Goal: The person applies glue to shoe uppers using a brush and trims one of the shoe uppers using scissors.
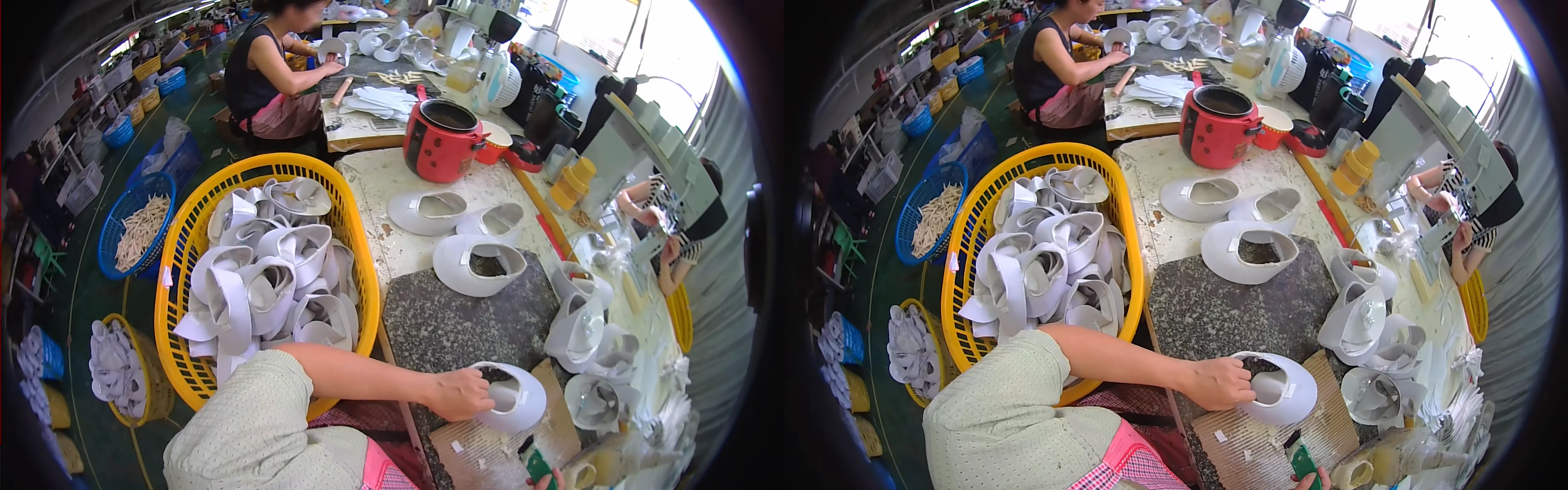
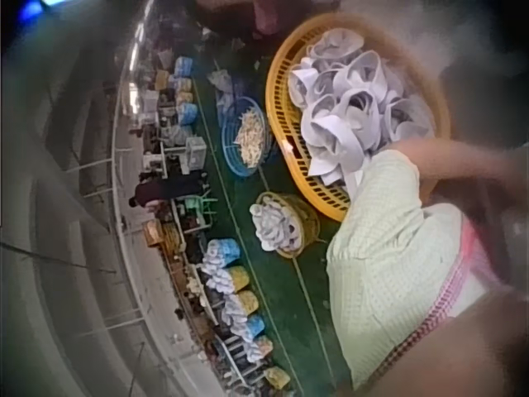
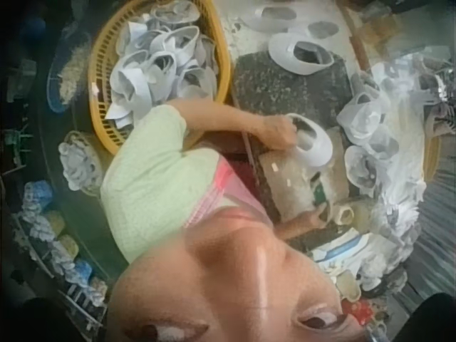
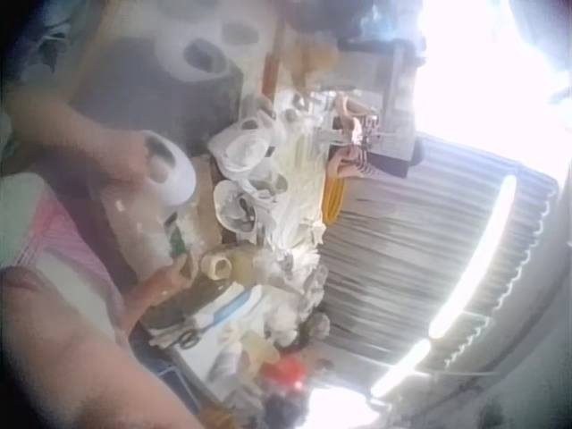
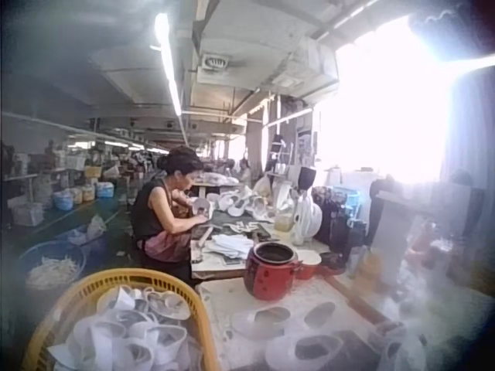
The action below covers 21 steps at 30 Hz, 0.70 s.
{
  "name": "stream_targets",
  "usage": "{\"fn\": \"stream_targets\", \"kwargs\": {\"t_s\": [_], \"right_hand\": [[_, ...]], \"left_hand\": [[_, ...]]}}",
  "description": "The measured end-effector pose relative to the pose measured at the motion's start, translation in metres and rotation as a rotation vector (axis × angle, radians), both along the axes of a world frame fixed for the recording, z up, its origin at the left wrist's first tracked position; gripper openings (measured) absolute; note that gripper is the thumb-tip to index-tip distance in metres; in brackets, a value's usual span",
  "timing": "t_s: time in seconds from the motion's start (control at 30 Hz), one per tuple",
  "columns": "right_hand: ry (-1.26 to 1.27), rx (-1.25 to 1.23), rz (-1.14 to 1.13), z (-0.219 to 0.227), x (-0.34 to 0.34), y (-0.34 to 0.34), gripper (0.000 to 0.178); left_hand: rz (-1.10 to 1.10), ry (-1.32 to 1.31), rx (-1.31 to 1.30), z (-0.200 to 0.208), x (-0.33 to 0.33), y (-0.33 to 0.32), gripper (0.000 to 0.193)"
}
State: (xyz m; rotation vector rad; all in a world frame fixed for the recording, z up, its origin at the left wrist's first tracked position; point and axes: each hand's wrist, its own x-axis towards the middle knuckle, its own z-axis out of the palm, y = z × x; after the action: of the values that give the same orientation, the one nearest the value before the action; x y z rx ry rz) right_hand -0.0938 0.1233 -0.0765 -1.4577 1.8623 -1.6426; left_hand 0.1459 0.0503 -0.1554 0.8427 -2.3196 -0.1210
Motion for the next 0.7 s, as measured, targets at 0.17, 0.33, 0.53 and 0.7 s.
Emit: {"fn": "stream_targets", "kwargs": {"t_s": [0.17,0.33,0.53,0.7], "right_hand": [[0.150,-0.015,0.000,0.010,0.010,0.002,0.022],[-0.088,0.166,-0.052,0.010,0.010,0.003,0.027],[0.013,0.068,-0.103,0.012,0.014,0.000,0.028],[-0.144,0.081,-0.097,-0.029,-0.033,-0.002,0.031]], "left_hand": [[0.000,0.012,0.005,-0.001,-0.001,0.002,0.012],[-0.002,0.004,0.004,0.000,-0.002,0.001,0.013],[-0.001,0.005,-0.019,-0.002,-0.002,-0.001,0.013],[0.016,0.016,0.003,0.003,-0.002,0.000,0.008]]}}
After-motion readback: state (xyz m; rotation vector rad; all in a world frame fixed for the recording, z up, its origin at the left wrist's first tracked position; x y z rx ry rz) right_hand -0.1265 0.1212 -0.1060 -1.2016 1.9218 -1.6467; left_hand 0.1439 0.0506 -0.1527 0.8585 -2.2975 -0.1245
